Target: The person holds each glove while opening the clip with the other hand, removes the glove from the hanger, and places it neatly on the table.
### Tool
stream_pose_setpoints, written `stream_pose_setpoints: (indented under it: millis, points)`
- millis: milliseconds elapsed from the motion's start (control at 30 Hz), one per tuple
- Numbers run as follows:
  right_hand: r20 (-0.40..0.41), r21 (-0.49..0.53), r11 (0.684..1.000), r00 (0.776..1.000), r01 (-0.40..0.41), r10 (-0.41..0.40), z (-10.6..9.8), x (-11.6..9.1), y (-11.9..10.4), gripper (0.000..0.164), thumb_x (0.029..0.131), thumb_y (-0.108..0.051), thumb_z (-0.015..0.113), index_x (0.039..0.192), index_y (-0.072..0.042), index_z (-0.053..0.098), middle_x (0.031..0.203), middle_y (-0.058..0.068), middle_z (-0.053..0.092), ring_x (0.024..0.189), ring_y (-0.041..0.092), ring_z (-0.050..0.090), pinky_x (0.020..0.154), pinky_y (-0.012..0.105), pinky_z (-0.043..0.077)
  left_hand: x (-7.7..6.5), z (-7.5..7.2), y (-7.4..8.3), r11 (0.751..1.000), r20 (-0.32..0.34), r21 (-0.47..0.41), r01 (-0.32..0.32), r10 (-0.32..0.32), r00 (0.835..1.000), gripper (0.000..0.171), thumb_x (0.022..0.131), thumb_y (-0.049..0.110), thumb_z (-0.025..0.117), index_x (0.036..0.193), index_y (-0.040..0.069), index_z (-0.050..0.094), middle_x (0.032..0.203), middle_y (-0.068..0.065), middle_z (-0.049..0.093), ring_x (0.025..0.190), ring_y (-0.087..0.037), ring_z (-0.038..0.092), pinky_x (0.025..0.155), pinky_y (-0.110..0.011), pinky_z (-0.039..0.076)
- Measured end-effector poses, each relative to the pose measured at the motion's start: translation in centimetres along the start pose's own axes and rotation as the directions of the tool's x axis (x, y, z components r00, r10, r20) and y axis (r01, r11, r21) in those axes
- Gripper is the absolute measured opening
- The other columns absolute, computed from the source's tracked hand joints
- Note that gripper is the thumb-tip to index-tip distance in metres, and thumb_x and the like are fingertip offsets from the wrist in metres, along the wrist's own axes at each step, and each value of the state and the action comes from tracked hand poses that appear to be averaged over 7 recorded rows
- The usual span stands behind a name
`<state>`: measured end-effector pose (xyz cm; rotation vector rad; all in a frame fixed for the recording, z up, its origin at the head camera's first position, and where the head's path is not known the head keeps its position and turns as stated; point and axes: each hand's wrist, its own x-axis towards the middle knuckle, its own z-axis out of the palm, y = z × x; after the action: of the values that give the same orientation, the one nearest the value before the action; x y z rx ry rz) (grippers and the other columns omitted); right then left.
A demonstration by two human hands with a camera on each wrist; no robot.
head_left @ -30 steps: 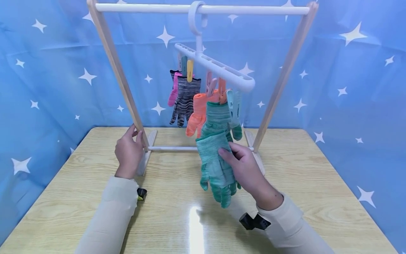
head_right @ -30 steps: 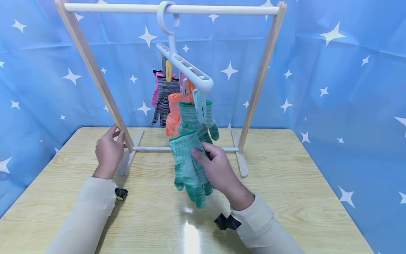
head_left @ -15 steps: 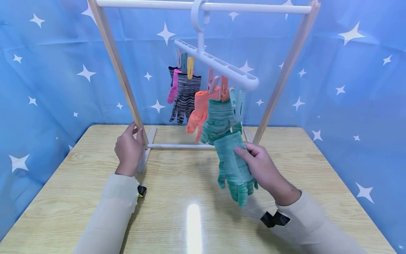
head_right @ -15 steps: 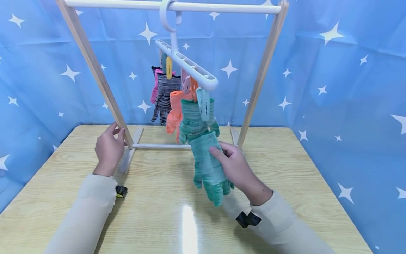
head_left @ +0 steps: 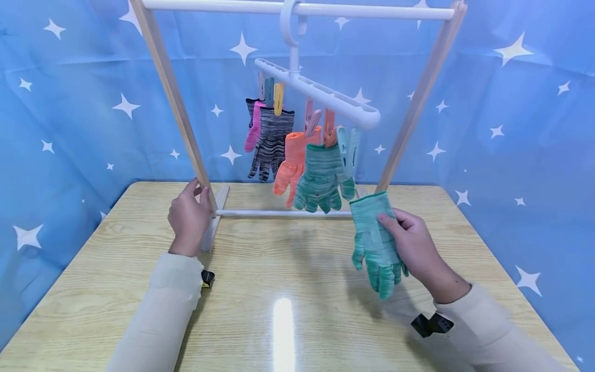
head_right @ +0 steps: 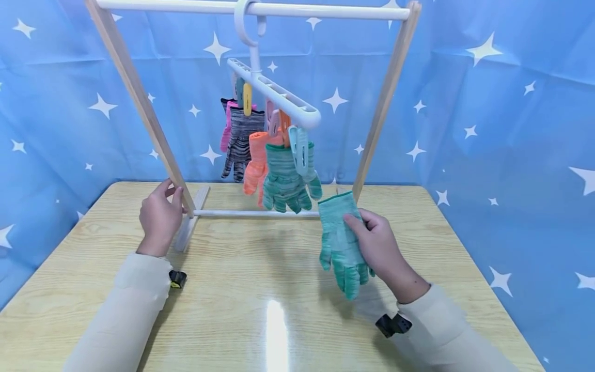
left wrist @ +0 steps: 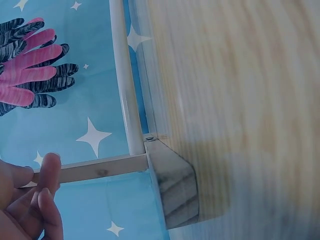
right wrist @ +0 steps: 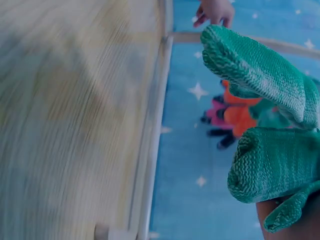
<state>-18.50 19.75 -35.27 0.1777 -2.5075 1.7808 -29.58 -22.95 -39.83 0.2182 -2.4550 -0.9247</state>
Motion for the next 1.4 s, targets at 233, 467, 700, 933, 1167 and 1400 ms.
stream_pose_setpoints:
  millis: [233, 467, 700, 933, 1167, 1400]
  points:
    - [-0.067, -0.056, 0.998, 0.997, -0.042, 0.038, -2.1, 0.2, 1.4, 0.050, 0.105, -0.044, 0.047, 0.127, -0.002, 0.061, 0.089, -0.009, 0.068, 0.074, 0.011, 0.070, 0.068, 0.031, 0.060, 0.0, -0.1, 0.1, 1.000, -0.005, -0.007, -0.014, 0.014, 1.000, 0.040, 0.106, 0.030, 0.050, 0.140, 0.013, 0.058, 0.124, -0.017, 0.070, 0.067, -0.030, 0.074, 0.048, -0.031, 0.043]
    - [-0.093, -0.115, 0.991, 0.994, -0.064, 0.054, -4.0, 1.0, 2.4, 0.056, 0.105, -0.046, 0.044, 0.137, -0.002, 0.055, 0.087, -0.013, 0.069, 0.073, 0.009, 0.070, 0.068, 0.029, 0.059, 0.0, -0.1, 0.1, 1.000, 0.010, -0.011, 0.005, -0.005, 1.000, 0.040, 0.106, 0.030, 0.049, 0.142, 0.014, 0.056, 0.126, -0.017, 0.069, 0.071, -0.030, 0.075, 0.052, -0.031, 0.044]
    - [-0.128, -0.152, 0.981, 0.987, -0.119, 0.100, -6.5, 2.7, 3.5, 0.045, 0.104, -0.050, 0.043, 0.110, -0.009, 0.061, 0.072, -0.010, 0.065, 0.062, 0.011, 0.066, 0.062, 0.031, 0.057, 0.0, -0.1, 0.1, 1.000, -0.001, -0.004, -0.007, 0.007, 1.000, 0.040, 0.105, 0.029, 0.050, 0.142, 0.014, 0.057, 0.124, -0.018, 0.069, 0.072, -0.032, 0.075, 0.048, -0.031, 0.044]
    - [-0.159, -0.150, 0.973, 0.976, -0.176, 0.152, -8.4, 4.6, 5.2, 0.038, 0.106, -0.037, 0.036, 0.102, -0.006, 0.057, 0.078, -0.011, 0.061, 0.066, 0.009, 0.062, 0.062, 0.032, 0.054, 0.1, -0.1, -0.1, 1.000, -0.002, -0.011, -0.013, 0.013, 1.000, 0.040, 0.105, 0.028, 0.051, 0.142, 0.013, 0.057, 0.123, -0.018, 0.070, 0.072, -0.033, 0.075, 0.048, -0.031, 0.043]
    - [-0.162, -0.221, 0.950, 0.969, -0.220, 0.187, -9.1, 6.3, 6.2, 0.034, 0.104, -0.032, 0.030, 0.092, -0.003, 0.045, 0.078, 0.000, 0.052, 0.066, 0.014, 0.056, 0.061, 0.036, 0.050, 0.2, -0.1, -0.1, 0.999, -0.015, -0.019, -0.027, 0.026, 1.000, 0.038, 0.105, 0.026, 0.052, 0.140, 0.012, 0.058, 0.121, -0.019, 0.070, 0.070, -0.033, 0.075, 0.048, -0.032, 0.042]
    - [-0.164, -0.262, 0.929, 0.960, -0.262, 0.224, -9.2, 7.6, 6.8, 0.037, 0.104, -0.036, 0.030, 0.098, -0.005, 0.049, 0.085, 0.002, 0.055, 0.069, 0.014, 0.058, 0.063, 0.037, 0.051, 0.1, -0.1, -0.1, 1.000, 0.009, -0.007, -0.003, 0.003, 1.000, 0.040, 0.106, 0.029, 0.050, 0.142, 0.014, 0.057, 0.124, -0.018, 0.070, 0.073, -0.033, 0.075, 0.050, -0.031, 0.044]
